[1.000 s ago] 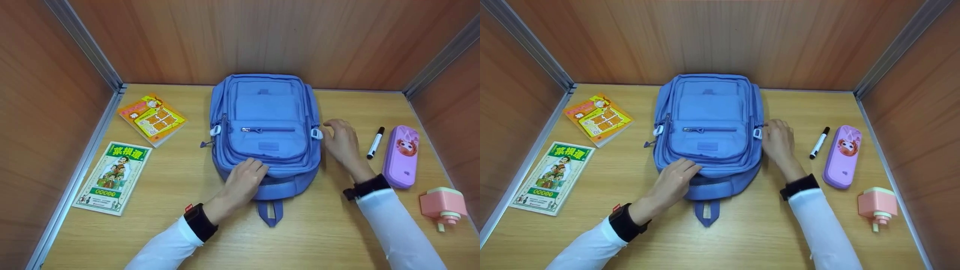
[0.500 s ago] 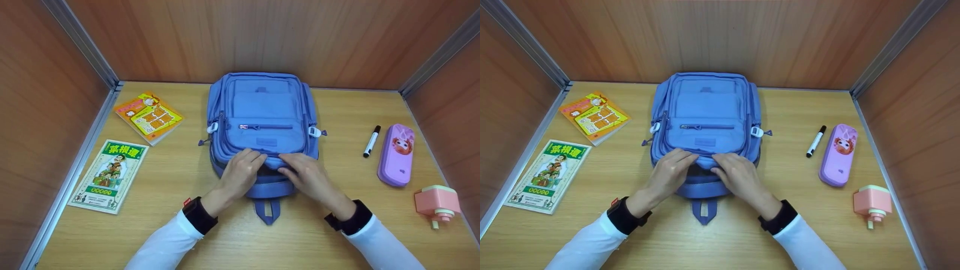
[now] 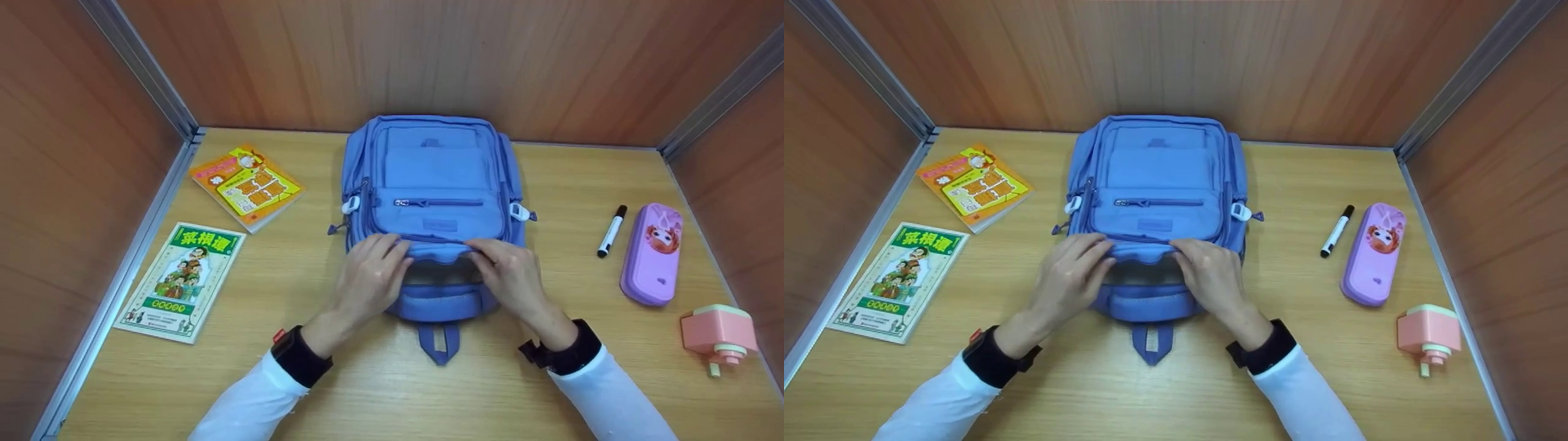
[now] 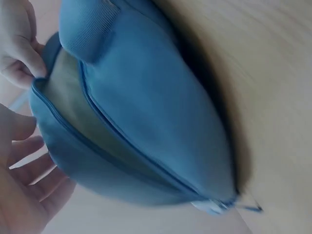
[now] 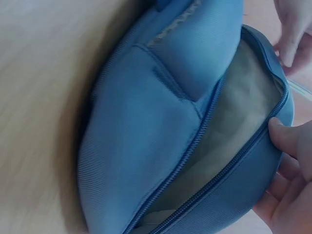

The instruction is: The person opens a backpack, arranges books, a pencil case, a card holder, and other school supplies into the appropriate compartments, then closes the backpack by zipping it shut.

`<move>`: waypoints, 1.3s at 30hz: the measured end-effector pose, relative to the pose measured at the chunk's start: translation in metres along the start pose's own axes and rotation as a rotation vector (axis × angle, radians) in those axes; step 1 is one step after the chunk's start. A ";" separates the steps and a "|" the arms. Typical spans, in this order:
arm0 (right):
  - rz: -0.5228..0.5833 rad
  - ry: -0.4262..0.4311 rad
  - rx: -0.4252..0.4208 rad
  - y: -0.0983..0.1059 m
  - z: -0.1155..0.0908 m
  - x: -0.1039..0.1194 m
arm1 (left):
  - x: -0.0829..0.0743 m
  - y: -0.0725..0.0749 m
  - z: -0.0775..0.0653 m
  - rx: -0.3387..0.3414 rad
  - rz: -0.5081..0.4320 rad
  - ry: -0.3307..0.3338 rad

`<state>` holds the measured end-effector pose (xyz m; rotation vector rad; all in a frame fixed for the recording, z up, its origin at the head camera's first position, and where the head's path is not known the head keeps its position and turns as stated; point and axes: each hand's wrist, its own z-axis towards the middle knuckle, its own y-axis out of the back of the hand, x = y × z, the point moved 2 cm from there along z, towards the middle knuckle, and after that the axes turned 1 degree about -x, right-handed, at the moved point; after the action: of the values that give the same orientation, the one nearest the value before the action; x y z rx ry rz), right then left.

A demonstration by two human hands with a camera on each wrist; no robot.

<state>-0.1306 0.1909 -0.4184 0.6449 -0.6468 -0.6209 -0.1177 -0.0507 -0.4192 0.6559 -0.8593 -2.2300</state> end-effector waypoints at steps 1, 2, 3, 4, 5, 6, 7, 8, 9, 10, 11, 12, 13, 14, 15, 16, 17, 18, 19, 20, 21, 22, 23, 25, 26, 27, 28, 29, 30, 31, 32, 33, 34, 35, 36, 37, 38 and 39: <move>0.001 -0.003 -0.011 0.001 0.001 0.000 | 0.006 0.003 -0.003 -0.004 0.002 0.021; 0.004 -0.004 -0.023 0.001 0.002 0.000 | 0.012 0.005 -0.007 -0.001 0.005 0.046; 0.009 -0.007 -0.031 0.001 0.002 0.000 | 0.019 0.008 -0.012 0.005 0.012 0.074; 0.010 -0.007 -0.038 0.002 0.003 0.000 | 0.025 0.012 -0.016 0.012 0.018 0.101; 0.011 -0.006 -0.042 0.003 0.004 0.000 | 0.032 0.015 -0.022 0.024 0.029 0.130; 0.009 -0.004 -0.046 0.003 0.005 0.001 | 0.039 0.019 -0.027 0.045 0.042 0.161; 0.007 -0.002 -0.048 0.004 0.006 0.001 | 0.046 0.022 -0.032 0.067 0.061 0.188; 0.003 0.002 -0.050 0.004 0.007 0.002 | 0.053 0.026 -0.037 0.094 0.084 0.215; -0.004 0.006 -0.051 0.005 0.008 0.002 | 0.060 0.029 -0.042 0.125 0.111 0.238; -0.011 0.009 -0.052 0.006 0.009 0.003 | 0.066 0.034 -0.047 0.154 0.135 0.262; -0.012 0.011 -0.054 0.006 0.010 0.003 | 0.073 0.038 -0.051 0.178 0.161 0.288; -0.013 0.012 -0.055 0.007 0.011 0.003 | 0.080 0.043 -0.056 0.201 0.189 0.320; -0.011 0.013 -0.055 0.007 0.012 0.004 | 0.087 0.049 -0.060 0.224 0.211 0.365; -0.010 0.012 -0.054 0.007 0.012 0.004 | 0.094 0.055 -0.063 0.245 0.225 0.420; -0.007 0.011 -0.053 0.008 0.013 0.004 | 0.101 0.062 -0.066 0.266 0.232 0.483; 0.000 0.008 -0.054 0.008 0.014 0.004 | 0.108 0.069 -0.070 0.276 0.233 0.550; 0.001 0.007 -0.055 0.008 0.014 0.004 | 0.115 0.075 -0.073 0.287 0.243 0.616; 0.001 0.007 -0.055 0.008 0.015 0.004 | 0.122 0.082 -0.077 0.304 0.252 0.681; 0.001 0.007 -0.058 0.008 0.015 0.004 | 0.129 0.088 -0.081 0.322 0.253 0.745; 0.002 0.010 -0.062 0.008 0.015 0.004 | 0.136 0.094 -0.085 0.340 0.250 0.802; 0.002 0.011 -0.064 0.009 0.015 0.004 | 0.142 0.099 -0.089 0.362 0.252 0.849; 0.003 0.014 -0.067 0.009 0.015 0.004 | 0.149 0.103 -0.094 0.385 0.256 0.889; 0.000 0.016 -0.066 0.009 0.015 0.004 | 0.154 0.106 -0.100 0.418 0.258 0.925; -0.002 0.018 -0.065 0.010 0.015 0.004 | 0.165 0.111 -0.111 0.481 0.237 0.989; -0.002 0.018 -0.064 0.010 0.016 0.005 | 0.170 0.112 -0.116 0.510 0.223 1.016; -0.006 0.016 -0.062 0.011 0.016 0.005 | 0.174 0.114 -0.122 0.535 0.217 1.036; -0.007 0.016 -0.061 0.011 0.016 0.005 | 0.179 0.115 -0.128 0.556 0.207 1.059; -0.008 0.014 -0.058 0.011 0.017 0.005 | 0.183 0.117 -0.133 0.571 0.193 1.082; -0.009 0.012 -0.055 0.011 0.017 0.005 | 0.187 0.119 -0.138 0.581 0.183 1.104; -0.006 0.010 -0.053 0.012 0.017 0.006 | 0.191 0.122 -0.143 0.589 0.179 1.125; -0.003 0.009 -0.051 0.012 0.017 0.006 | 0.195 0.125 -0.148 0.594 0.177 1.144; 0.003 0.007 -0.049 0.012 0.018 0.006 | 0.198 0.128 -0.153 0.598 0.179 1.161; 0.011 0.005 -0.048 0.012 0.018 0.006 | 0.202 0.132 -0.156 0.602 0.175 1.182; 0.014 0.004 -0.046 0.012 0.018 0.006 | 0.205 0.135 -0.160 0.610 0.172 1.201; 0.015 0.004 -0.045 0.012 0.018 0.007 | 0.208 0.139 -0.163 0.622 0.172 1.219; 0.016 0.005 -0.045 0.012 0.018 0.007 | 0.211 0.142 -0.166 0.635 0.169 1.236; 0.016 0.005 -0.045 0.012 0.018 0.007 | 0.214 0.146 -0.169 0.653 0.161 1.254; 0.014 0.005 -0.044 0.012 0.018 0.007 | 0.216 0.149 -0.171 0.672 0.152 1.270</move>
<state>-0.1353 0.1875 -0.3965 0.6000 -0.6306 -0.6185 -0.0934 -0.3581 -0.4707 1.9070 -0.8428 -0.9269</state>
